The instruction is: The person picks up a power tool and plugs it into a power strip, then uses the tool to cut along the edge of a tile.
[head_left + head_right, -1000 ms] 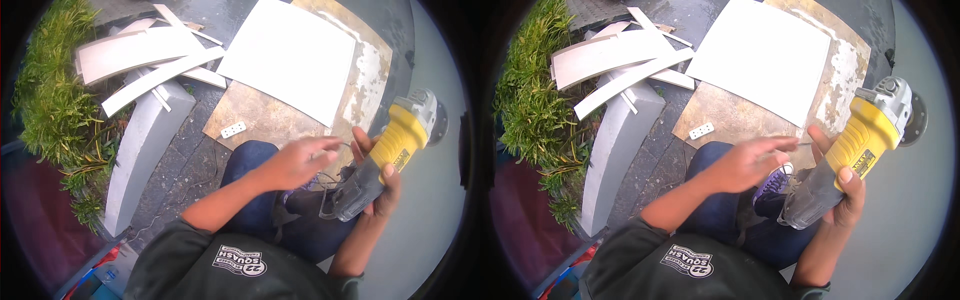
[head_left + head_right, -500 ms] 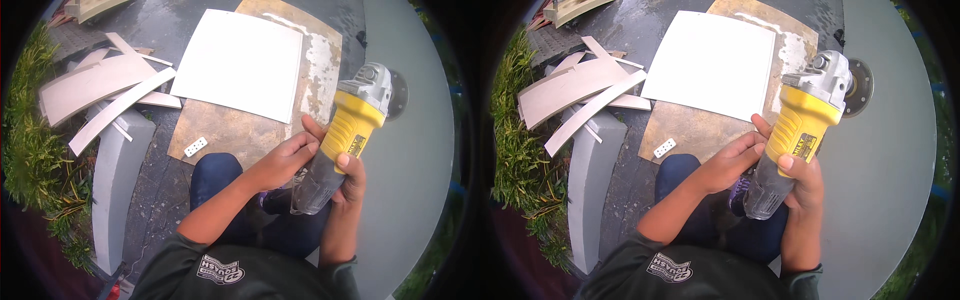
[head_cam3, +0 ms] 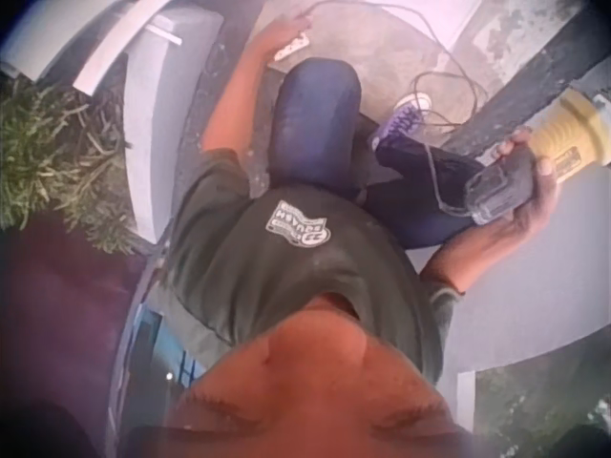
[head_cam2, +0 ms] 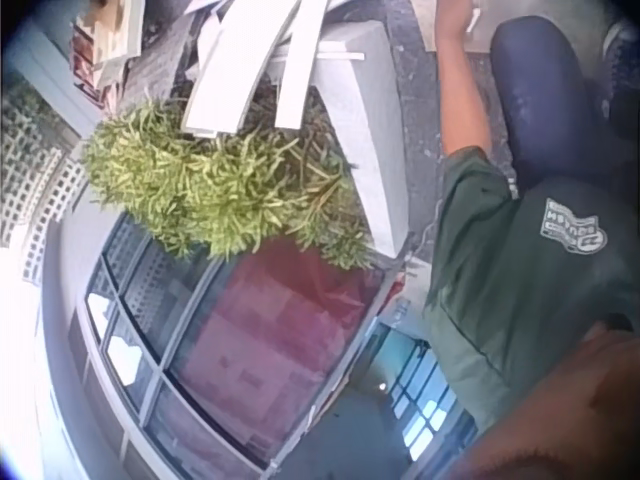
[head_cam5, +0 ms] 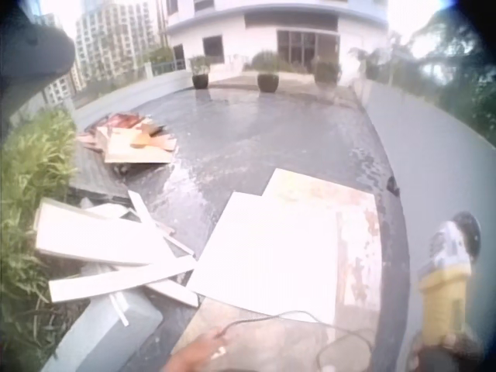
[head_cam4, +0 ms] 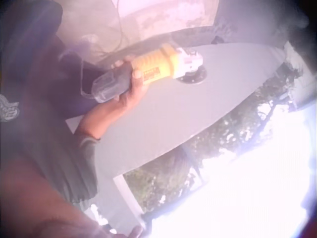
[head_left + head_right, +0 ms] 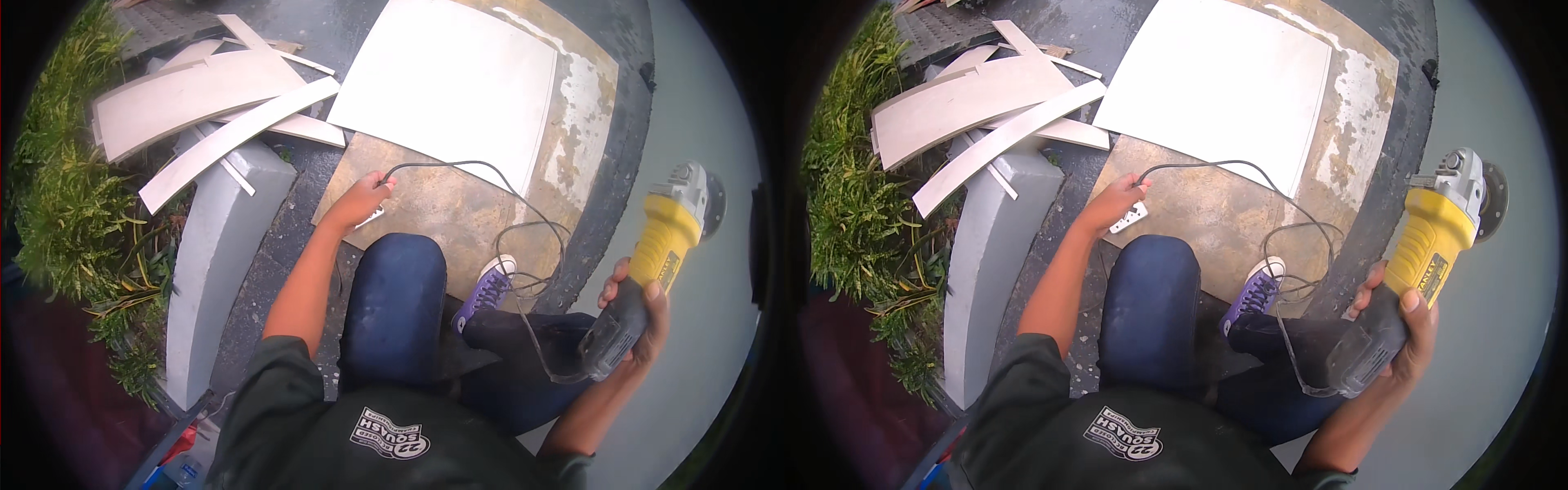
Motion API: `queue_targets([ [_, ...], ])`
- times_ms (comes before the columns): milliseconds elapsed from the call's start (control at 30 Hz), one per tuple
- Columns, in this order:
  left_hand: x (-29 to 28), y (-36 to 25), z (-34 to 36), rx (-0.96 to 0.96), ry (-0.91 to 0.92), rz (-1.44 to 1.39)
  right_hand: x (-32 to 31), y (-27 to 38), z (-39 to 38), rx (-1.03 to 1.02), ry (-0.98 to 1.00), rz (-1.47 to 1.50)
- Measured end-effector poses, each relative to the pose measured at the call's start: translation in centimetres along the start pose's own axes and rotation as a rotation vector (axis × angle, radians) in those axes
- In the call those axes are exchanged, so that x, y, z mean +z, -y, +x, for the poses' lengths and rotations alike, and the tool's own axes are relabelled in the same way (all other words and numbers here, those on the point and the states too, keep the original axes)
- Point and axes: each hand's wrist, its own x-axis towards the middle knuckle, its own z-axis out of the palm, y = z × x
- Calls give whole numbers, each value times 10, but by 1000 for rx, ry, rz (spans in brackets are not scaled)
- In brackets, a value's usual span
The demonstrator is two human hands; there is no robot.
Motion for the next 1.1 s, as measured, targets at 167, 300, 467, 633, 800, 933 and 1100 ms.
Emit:
queue_targets([
  [167, -21, 50, 11, -76, 87, -288, -25, 49, 20, -127, 168, 180],
  [300, -24, 33, -5, -132, -49, -249, -44, 91, 41, -190, 619, 500],
  [467, -6, 61, 18, -60, -199, -158, -24, 39, 23, -200, 15, 10],
  [633, -17, 108, 25, -18, -361, -36, -24, 11, 28, -17, -138, -177],
  [800, -8, 133, 35, 58, -436, 3, -3, 53, 37, -424, 35, 85],
  [933, -6, 153, 37, 104, -474, 43, -35, 36, 35, -352, 160, 106],
  [1100, 7, 162, 31, 123, -530, -1, -58, 29, 32, -243, 127, 145],
])
